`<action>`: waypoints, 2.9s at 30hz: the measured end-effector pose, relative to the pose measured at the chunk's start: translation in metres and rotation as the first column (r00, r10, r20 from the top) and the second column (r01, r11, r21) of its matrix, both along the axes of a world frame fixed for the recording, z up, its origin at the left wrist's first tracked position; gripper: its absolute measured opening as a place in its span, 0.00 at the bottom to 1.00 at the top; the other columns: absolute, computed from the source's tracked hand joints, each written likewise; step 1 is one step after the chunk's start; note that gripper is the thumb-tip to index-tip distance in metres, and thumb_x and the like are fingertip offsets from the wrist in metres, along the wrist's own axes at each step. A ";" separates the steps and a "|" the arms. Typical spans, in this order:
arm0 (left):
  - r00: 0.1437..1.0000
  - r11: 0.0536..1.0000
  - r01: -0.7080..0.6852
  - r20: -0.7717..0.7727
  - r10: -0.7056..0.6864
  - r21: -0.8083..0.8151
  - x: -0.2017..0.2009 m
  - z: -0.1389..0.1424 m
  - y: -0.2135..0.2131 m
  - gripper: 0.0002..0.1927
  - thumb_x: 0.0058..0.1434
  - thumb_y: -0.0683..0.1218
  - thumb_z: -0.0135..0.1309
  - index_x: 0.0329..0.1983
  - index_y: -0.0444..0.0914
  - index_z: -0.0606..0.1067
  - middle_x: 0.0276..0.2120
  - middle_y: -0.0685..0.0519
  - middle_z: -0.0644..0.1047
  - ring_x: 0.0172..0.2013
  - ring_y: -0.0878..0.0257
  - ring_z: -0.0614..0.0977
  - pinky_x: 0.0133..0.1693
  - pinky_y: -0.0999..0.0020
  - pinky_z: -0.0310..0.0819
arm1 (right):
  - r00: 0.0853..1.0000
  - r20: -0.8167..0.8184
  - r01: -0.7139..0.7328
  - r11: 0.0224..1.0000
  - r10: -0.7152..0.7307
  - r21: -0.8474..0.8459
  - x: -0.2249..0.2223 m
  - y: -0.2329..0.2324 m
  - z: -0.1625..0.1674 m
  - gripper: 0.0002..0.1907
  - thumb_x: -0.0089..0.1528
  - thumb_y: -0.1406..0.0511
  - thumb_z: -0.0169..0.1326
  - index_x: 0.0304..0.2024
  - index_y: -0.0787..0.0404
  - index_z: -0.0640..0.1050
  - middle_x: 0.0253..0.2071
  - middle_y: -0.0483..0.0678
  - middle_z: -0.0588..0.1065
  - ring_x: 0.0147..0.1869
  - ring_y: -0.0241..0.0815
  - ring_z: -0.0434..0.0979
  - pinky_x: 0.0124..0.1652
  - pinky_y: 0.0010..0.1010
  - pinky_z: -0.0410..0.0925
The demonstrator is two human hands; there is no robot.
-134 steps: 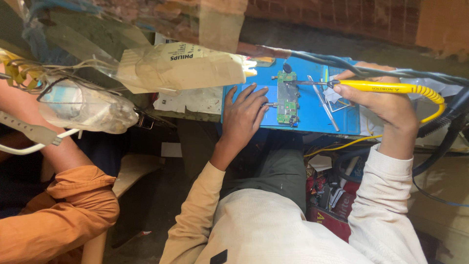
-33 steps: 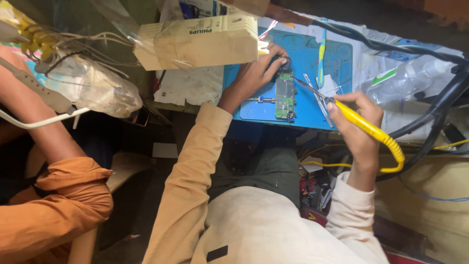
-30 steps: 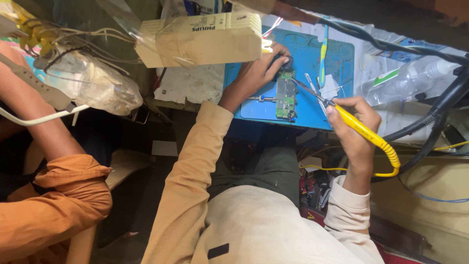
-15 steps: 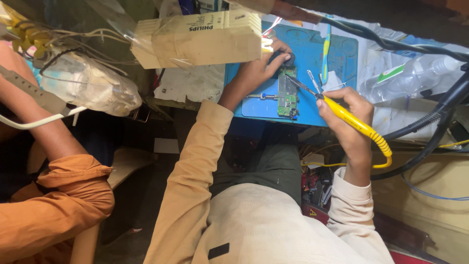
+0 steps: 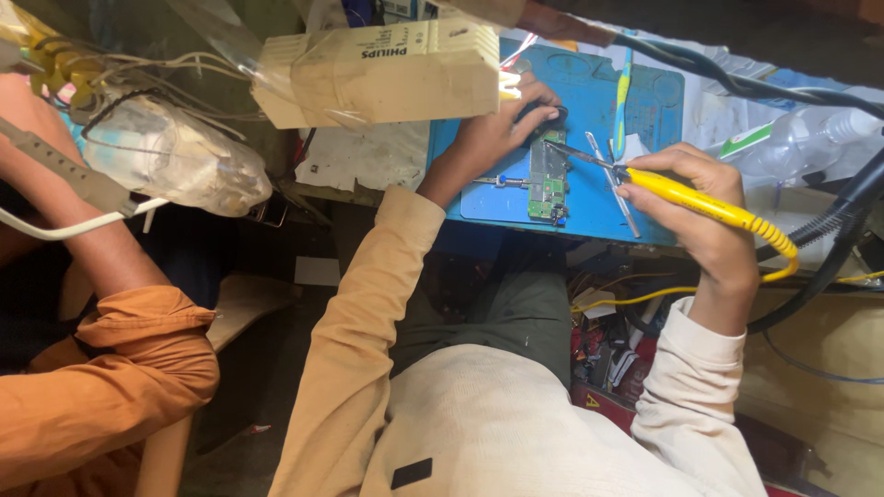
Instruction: The person cleans a phone motherboard with a toothbrush on a blue mat, then solders components on the board with a yellow soldering iron, holding the board steady with the other hand and repositioning it between solder points. The clip ends while soldering is still in progress.
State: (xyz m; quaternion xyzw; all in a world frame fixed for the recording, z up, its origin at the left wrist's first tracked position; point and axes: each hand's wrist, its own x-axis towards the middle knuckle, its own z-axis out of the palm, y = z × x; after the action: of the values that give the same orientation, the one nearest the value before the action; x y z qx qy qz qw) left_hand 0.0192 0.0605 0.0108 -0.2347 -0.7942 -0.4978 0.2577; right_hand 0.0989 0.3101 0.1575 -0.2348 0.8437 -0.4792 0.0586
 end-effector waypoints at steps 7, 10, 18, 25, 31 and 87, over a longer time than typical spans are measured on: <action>0.999 1.000 0.020 0.048 -0.020 0.011 0.000 -0.002 0.000 0.08 0.68 0.49 0.57 0.44 0.41 0.79 0.38 0.53 0.79 0.40 0.56 0.82 0.44 0.63 0.74 | 0.998 0.003 -0.064 0.997 0.064 0.052 -0.010 0.006 0.005 0.13 0.61 0.75 0.60 0.49 0.70 0.80 0.44 0.50 0.77 0.49 0.36 0.77 0.50 0.24 0.69; 0.999 1.000 0.025 0.042 -0.026 0.011 -0.001 -0.003 0.000 0.08 0.68 0.49 0.58 0.44 0.40 0.79 0.38 0.52 0.80 0.40 0.55 0.82 0.44 0.63 0.74 | 0.997 0.031 -0.066 0.998 0.066 0.023 -0.011 0.007 0.005 0.13 0.61 0.75 0.59 0.49 0.70 0.80 0.45 0.50 0.76 0.49 0.36 0.78 0.50 0.24 0.70; 1.000 1.000 0.013 0.015 -0.013 0.017 -0.001 -0.002 0.000 0.07 0.68 0.48 0.58 0.43 0.40 0.79 0.37 0.52 0.80 0.39 0.55 0.81 0.45 0.63 0.74 | 0.995 0.016 -0.094 0.995 0.093 0.037 -0.016 0.013 0.000 0.14 0.60 0.76 0.59 0.49 0.69 0.80 0.46 0.50 0.76 0.49 0.36 0.78 0.50 0.25 0.71; 1.000 1.000 0.009 0.014 -0.009 0.022 -0.002 -0.002 0.000 0.07 0.67 0.48 0.59 0.42 0.40 0.79 0.37 0.52 0.80 0.40 0.55 0.81 0.44 0.63 0.74 | 0.971 -0.146 -0.162 0.972 0.187 0.170 -0.018 0.014 0.001 0.14 0.59 0.74 0.64 0.47 0.67 0.81 0.45 0.51 0.77 0.46 0.39 0.78 0.49 0.27 0.70; 1.000 1.000 -0.007 -0.009 0.008 0.021 -0.003 -0.003 0.000 0.07 0.67 0.48 0.59 0.42 0.40 0.79 0.36 0.52 0.80 0.39 0.55 0.81 0.45 0.62 0.74 | 0.966 -0.165 -0.162 0.966 0.197 0.200 -0.019 0.008 0.005 0.14 0.59 0.73 0.64 0.47 0.66 0.81 0.45 0.52 0.78 0.49 0.40 0.79 0.49 0.27 0.70; 0.972 0.891 -0.220 0.164 0.167 0.397 -0.012 -0.014 -0.008 0.11 0.65 0.50 0.62 0.42 0.38 0.82 0.34 0.56 0.81 0.36 0.68 0.81 0.41 0.68 0.75 | 0.972 0.132 0.215 0.963 -0.195 -0.164 0.015 0.027 -0.025 0.13 0.66 0.70 0.62 0.51 0.70 0.78 0.37 0.46 0.77 0.36 0.29 0.74 0.38 0.20 0.67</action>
State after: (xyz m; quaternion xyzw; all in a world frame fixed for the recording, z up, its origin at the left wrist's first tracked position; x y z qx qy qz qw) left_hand 0.0072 0.0527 -0.0034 -0.0627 -0.7051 -0.6397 0.2994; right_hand 0.1142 0.3368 0.1327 -0.1223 0.8126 -0.5687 0.0358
